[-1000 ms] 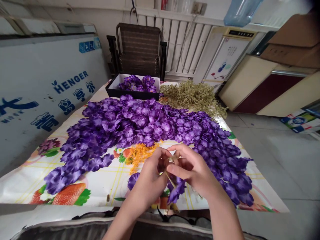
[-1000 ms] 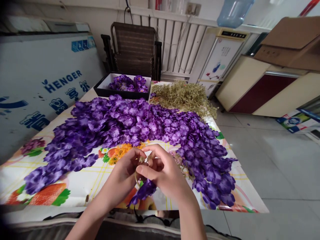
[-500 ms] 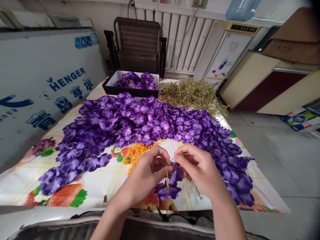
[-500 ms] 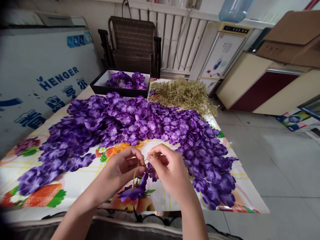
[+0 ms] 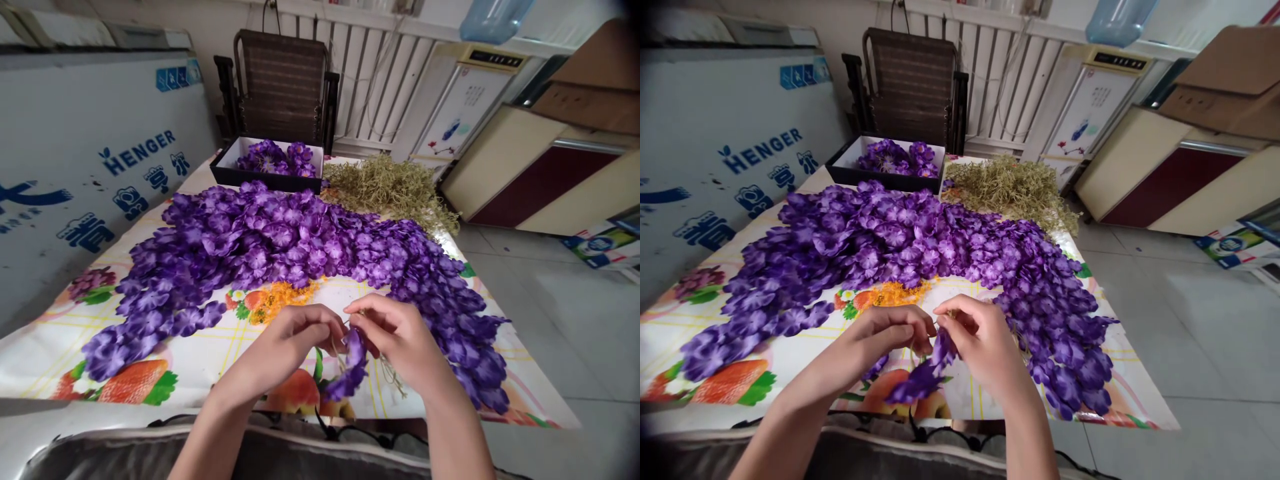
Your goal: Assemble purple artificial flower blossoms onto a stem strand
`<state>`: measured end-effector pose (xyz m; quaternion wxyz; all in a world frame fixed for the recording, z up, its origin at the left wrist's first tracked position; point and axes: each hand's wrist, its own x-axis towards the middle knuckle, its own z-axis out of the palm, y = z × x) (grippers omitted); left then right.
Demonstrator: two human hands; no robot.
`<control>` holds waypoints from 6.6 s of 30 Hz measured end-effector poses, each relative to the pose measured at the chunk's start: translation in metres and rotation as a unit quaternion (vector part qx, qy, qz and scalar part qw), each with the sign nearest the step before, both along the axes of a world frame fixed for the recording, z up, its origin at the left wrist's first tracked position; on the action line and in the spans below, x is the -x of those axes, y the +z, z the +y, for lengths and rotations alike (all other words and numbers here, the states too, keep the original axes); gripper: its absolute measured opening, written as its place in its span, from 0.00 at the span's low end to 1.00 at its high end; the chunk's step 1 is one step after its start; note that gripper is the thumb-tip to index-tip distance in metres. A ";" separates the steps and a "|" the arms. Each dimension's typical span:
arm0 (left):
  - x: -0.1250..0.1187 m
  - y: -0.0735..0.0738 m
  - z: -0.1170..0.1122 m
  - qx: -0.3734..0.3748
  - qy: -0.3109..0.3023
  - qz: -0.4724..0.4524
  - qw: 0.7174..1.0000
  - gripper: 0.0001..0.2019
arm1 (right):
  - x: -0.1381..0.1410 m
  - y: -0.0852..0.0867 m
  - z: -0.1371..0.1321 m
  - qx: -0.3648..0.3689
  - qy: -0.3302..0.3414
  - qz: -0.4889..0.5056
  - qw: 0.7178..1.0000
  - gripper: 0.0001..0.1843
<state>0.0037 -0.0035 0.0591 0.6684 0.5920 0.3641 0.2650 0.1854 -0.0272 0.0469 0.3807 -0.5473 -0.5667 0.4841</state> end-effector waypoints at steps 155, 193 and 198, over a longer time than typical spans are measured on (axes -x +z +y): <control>-0.019 0.004 -0.011 -0.087 0.145 -0.015 0.985 0.12 | 0.025 0.006 -0.014 -0.310 -0.073 -0.064 0.946 0.10; -0.015 0.010 -0.001 -0.281 0.181 0.102 0.937 0.10 | 0.031 0.004 -0.003 -0.198 -0.054 -0.017 0.978 0.04; -0.016 0.009 -0.002 -0.273 0.180 0.122 0.937 0.10 | 0.031 0.006 0.001 -0.186 -0.154 0.001 0.970 0.08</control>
